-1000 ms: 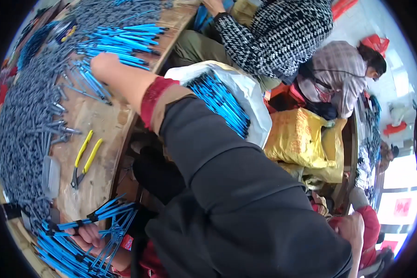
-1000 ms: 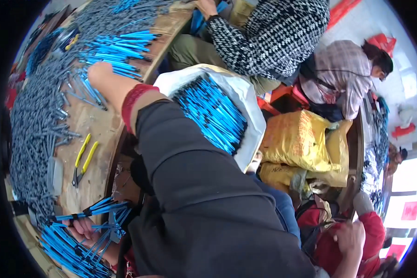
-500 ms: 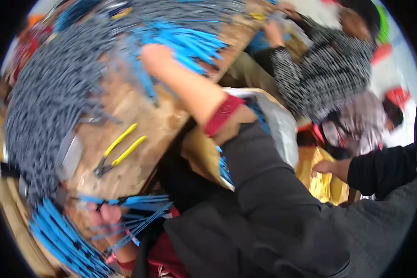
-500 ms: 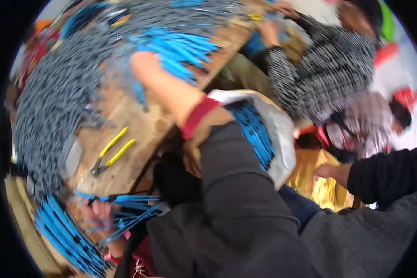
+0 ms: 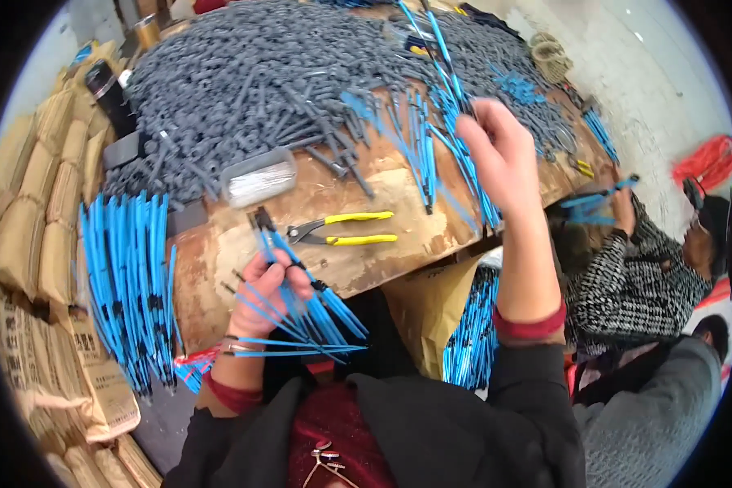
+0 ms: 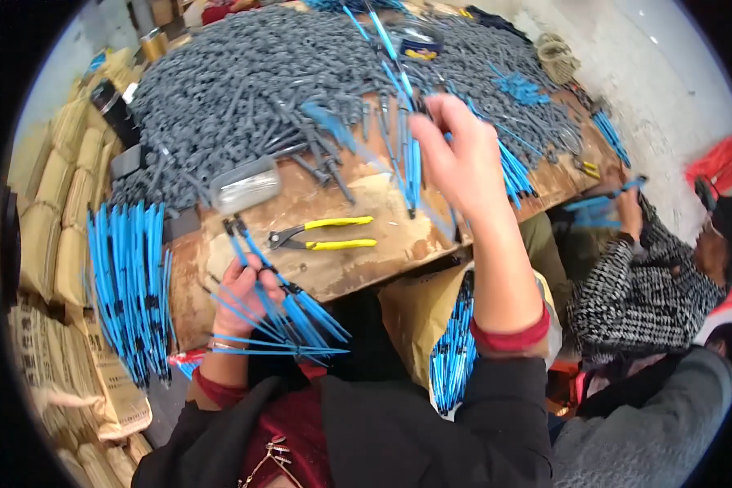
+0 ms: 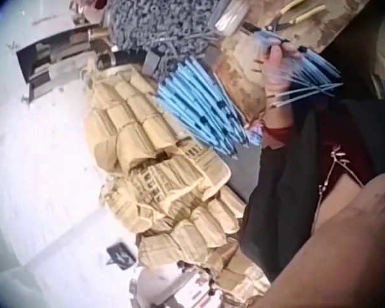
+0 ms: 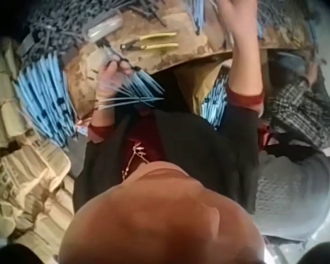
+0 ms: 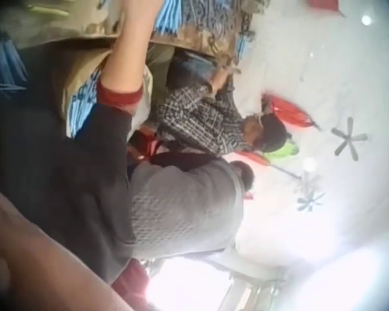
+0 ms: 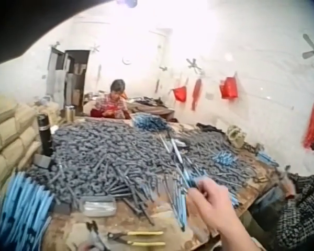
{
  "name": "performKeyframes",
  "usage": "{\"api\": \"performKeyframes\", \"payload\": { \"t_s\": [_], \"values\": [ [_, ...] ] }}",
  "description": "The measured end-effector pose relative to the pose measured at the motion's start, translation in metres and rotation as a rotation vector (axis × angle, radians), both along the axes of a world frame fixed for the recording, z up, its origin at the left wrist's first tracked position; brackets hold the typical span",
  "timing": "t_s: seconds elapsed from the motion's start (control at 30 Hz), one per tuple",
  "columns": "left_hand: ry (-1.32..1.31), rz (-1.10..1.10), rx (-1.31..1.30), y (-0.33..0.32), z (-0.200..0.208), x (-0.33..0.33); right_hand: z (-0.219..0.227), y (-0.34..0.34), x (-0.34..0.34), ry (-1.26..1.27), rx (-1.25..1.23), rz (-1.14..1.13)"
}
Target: The person sorts and aligns blue plastic components by hand at a factory workstation, then bundles them with rubber bands using a specialized fixture and pliers.
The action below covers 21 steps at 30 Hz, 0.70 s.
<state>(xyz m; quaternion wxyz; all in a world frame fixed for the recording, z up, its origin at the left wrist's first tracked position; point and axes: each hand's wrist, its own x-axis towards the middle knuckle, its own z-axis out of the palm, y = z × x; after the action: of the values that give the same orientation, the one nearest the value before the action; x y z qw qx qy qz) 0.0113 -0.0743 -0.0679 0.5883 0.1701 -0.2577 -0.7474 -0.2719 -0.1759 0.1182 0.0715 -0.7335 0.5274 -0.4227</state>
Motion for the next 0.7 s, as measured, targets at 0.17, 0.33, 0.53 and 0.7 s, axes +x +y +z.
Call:
{"api": "performKeyframes", "payload": {
  "t_s": [0.17,0.33,0.53,0.7],
  "values": [
    [0.072,-0.052,-0.01,-0.005,-0.004,-0.007,-0.051,0.082,0.045,0.104,0.218,0.551],
    [0.08,0.048,-0.081,0.01,0.012,-0.017,-0.088,0.111,0.071,0.21,0.2,0.512],
    [0.004,0.097,-0.148,0.011,0.021,-0.022,-0.094,0.125,0.082,0.155,0.174,0.46],
    [0.041,0.023,-0.089,0.013,0.025,-0.021,-0.105,0.127,0.081,0.02,0.322,0.488]
  ]
}}
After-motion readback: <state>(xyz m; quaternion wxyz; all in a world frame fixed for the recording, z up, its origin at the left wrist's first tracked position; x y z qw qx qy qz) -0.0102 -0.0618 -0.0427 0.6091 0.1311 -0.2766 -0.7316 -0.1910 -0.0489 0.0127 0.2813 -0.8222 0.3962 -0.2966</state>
